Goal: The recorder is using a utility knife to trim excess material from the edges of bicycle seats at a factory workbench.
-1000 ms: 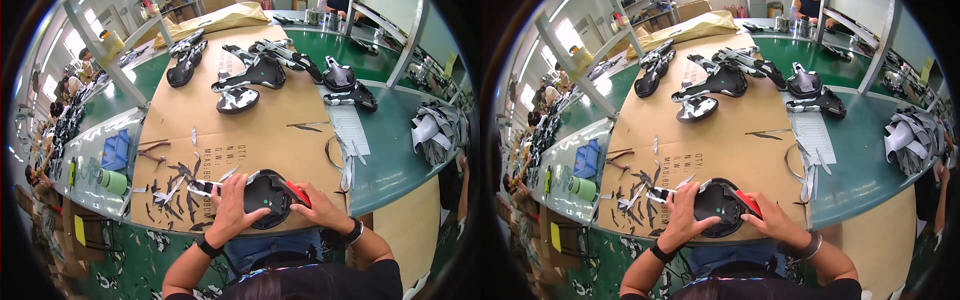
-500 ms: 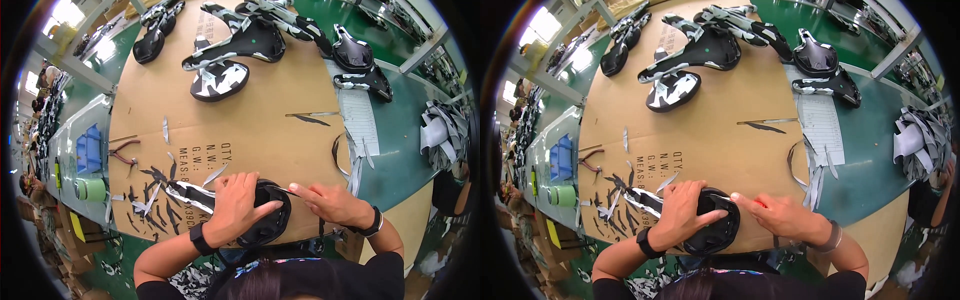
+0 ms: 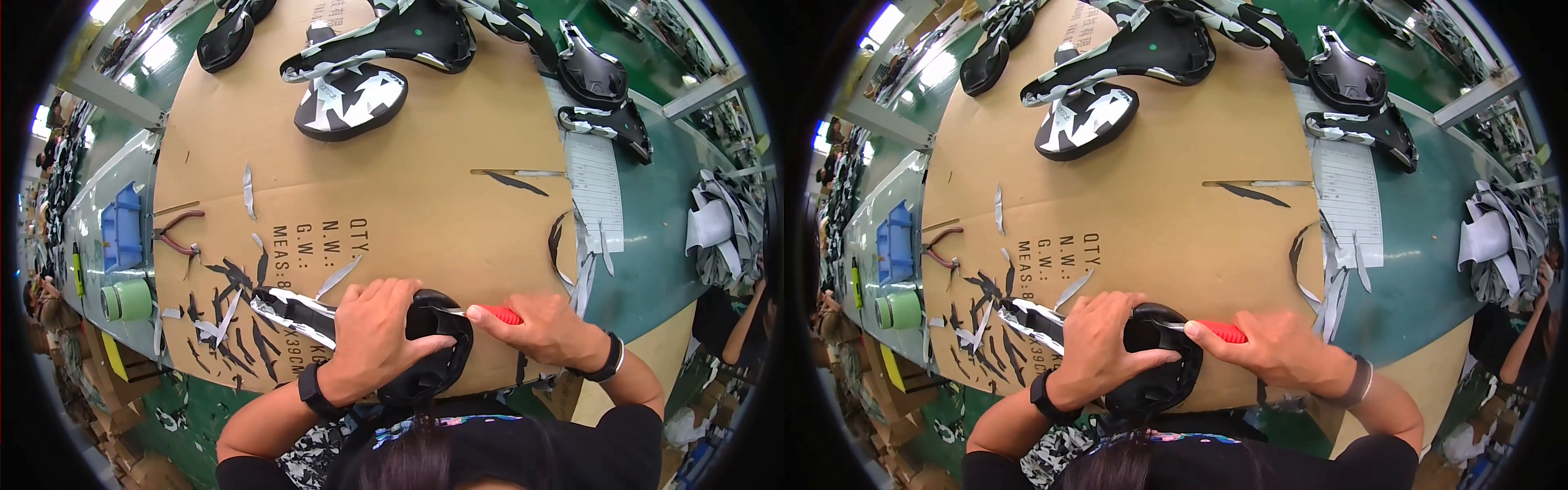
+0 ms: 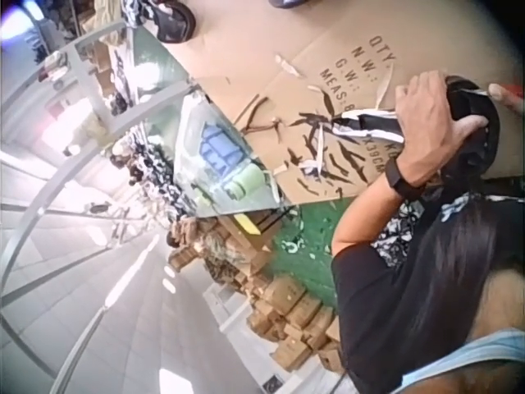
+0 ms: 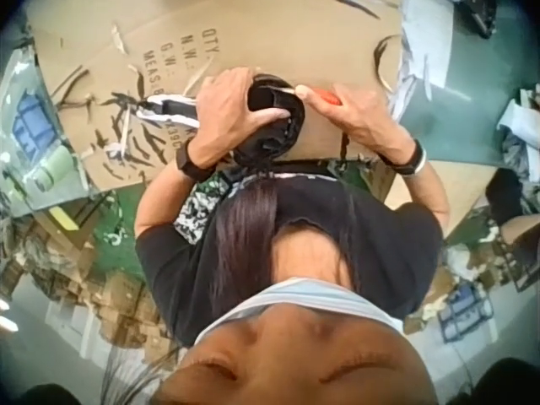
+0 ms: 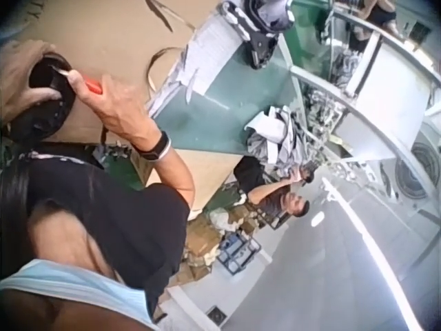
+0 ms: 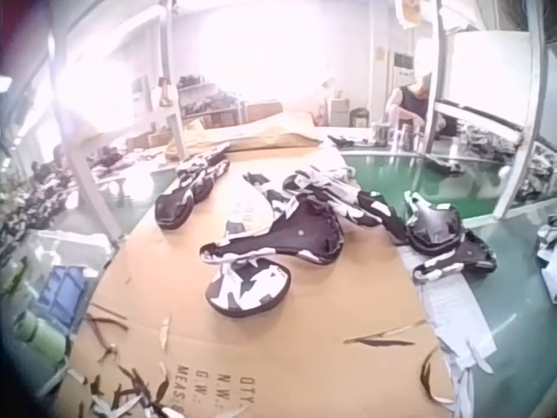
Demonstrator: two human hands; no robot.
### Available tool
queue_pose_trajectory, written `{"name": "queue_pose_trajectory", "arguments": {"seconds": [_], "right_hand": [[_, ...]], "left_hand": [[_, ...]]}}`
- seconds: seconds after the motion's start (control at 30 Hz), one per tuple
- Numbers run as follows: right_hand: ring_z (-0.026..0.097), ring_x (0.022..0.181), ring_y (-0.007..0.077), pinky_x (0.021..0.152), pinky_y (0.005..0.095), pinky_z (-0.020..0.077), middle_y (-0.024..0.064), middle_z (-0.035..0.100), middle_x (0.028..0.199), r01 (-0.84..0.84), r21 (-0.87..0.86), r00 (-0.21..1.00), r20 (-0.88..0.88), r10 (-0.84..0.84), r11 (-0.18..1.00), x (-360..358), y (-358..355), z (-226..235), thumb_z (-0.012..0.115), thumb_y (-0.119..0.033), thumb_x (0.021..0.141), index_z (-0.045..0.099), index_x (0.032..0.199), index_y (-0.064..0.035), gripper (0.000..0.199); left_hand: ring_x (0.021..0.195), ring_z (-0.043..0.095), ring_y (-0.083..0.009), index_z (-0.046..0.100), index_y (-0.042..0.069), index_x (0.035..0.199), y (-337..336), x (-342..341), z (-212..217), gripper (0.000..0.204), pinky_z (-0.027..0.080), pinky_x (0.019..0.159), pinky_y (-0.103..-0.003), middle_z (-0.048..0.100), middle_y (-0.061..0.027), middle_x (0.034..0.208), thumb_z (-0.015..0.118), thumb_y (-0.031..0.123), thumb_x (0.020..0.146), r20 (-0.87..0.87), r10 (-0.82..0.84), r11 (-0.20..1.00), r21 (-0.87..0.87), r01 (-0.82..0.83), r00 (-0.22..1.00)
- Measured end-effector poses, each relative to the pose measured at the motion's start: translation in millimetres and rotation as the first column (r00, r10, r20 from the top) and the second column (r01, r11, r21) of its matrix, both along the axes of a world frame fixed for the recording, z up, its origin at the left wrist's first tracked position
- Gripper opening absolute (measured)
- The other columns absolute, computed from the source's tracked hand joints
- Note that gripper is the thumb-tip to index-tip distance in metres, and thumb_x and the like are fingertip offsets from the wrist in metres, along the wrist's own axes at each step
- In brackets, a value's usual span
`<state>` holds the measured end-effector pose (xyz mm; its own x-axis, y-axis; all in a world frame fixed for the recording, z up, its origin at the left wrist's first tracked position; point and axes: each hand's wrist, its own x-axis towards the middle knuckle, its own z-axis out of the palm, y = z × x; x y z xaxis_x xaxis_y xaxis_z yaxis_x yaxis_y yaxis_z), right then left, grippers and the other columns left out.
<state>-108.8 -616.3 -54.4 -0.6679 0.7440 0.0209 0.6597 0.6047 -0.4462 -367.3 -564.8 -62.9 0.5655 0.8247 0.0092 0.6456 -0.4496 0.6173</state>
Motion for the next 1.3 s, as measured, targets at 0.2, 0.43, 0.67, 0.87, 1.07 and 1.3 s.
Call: {"name": "queue_pose_trajectory", "arguments": {"seconds": [0.2, 0.43, 0.67, 0.87, 1.07, 1.3], "right_hand": [[0.05, 0.052, 0.0224, 0.044, 0.0354, 0.0398, 0.0059, 0.046, 0.066, 0.229, -0.089, 0.973, 0.006, -0.229, 0.969, -16.2, -45.6, -9.3, 0.066, -0.003, 0.077, 0.038, 0.147, -0.0209, 0.077], [0.054, 0.053, 0.0241, 0.046, 0.0359, 0.0445, 0.01, 0.054, 0.076, 0.427, -0.185, 0.903, 0.128, -0.41, 0.885, -31.6, -76.3, 23.0, 0.066, -0.006, 0.081, 0.039, 0.146, -0.0164, 0.071], [0.066, 0.083, 0.0319, 0.067, 0.037, 0.054, 0.0167, 0.064, 0.104, 0.518, -0.031, 0.786, -0.376, -0.49, 0.855, -81.4, -17.6, 17.5, 0.07, -0.003, 0.079, 0.045, 0.136, -0.0012, 0.063], [0.061, 0.072, 0.0172, 0.063, 0.0307, 0.0505, 0.0094, 0.063, 0.089, 0.516, -0.266, 0.673, -0.462, -0.578, 0.814, -76.3, 2.3, 2.3, 0.067, -0.005, 0.078, 0.051, 0.126, 0.001, 0.05], [0.053, 0.068, 0.0068, 0.063, 0.0228, 0.0455, -0.0005, 0.057, 0.085, 0.355, -0.719, 0.412, -0.453, -0.79, 0.598, -69.2, 1.6, -3.8, 0.065, -0.007, 0.082, 0.051, 0.123, 0.0003, 0.044], [0.064, 0.077, 0.0297, 0.071, 0.0378, 0.0514, 0.0148, 0.065, 0.094, 0.474, -0.25, 0.662, -0.532, -0.529, 0.844, -53.0, -6.0, 3.0, 0.066, -0.011, 0.087, 0.044, 0.137, -0.005, 0.055]], "left_hand": [[0.084, 0.061, -0.0239, 0.061, 0.003, 0.106, -1.3, 0.3, -1.1, 0.071, 0.041, 0.077, -0.035, 0.064, -0.0069, 0.09, 0.086, 0.048, 0.058, -0.004, 0.003, 0.999, 0.032, -0.003, 1.0], [0.085, 0.06, -0.0249, 0.06, 0.002, 0.106, -2.7, -1.4, 3.0, 0.068, 0.041, 0.077, -0.036, 0.062, -0.008, 0.09, 0.083, 0.049, 0.063, -0.033, -0.021, 0.997, 0.069, 0.023, 0.999], [0.081, 0.053, -0.0234, 0.056, 0.005, 0.105, -22.0, 1.5, 31.0, 0.056, 0.034, 0.071, -0.037, 0.055, -0.0072, 0.086, 0.081, 0.037, 0.066, -0.141, -0.012, 0.985, 0.166, 0.035, 0.99], [0.084, 0.055, -0.0255, 0.056, 0.004, 0.107, -33.3, -12.6, 14.2, 0.058, 0.036, 0.073, -0.038, 0.057, -0.0075, 0.088, 0.081, 0.038, 0.067, -0.105, 0.166, 0.971, 0.192, -0.144, 0.981], [0.093, 0.054, -0.0281, 0.062, 0.005, 0.108, -31.5, -4.4, 17.5, 0.053, 0.037, 0.077, -0.04, 0.058, -0.0063, 0.088, 0.082, 0.035, 0.069, -0.058, 0.302, 0.939, 0.193, -0.286, 0.952], [0.086, 0.048, -0.0208, 0.075, 0.011, 0.084, -12.1, 4.9, 6.2, 0.016, 0.035, 0.076, -0.034, 0.056, -0.0009, 0.082, 0.078, 0.009, 0.069, 0.179, 0.104, 0.982, 0.135, -0.129, 0.978]]}}
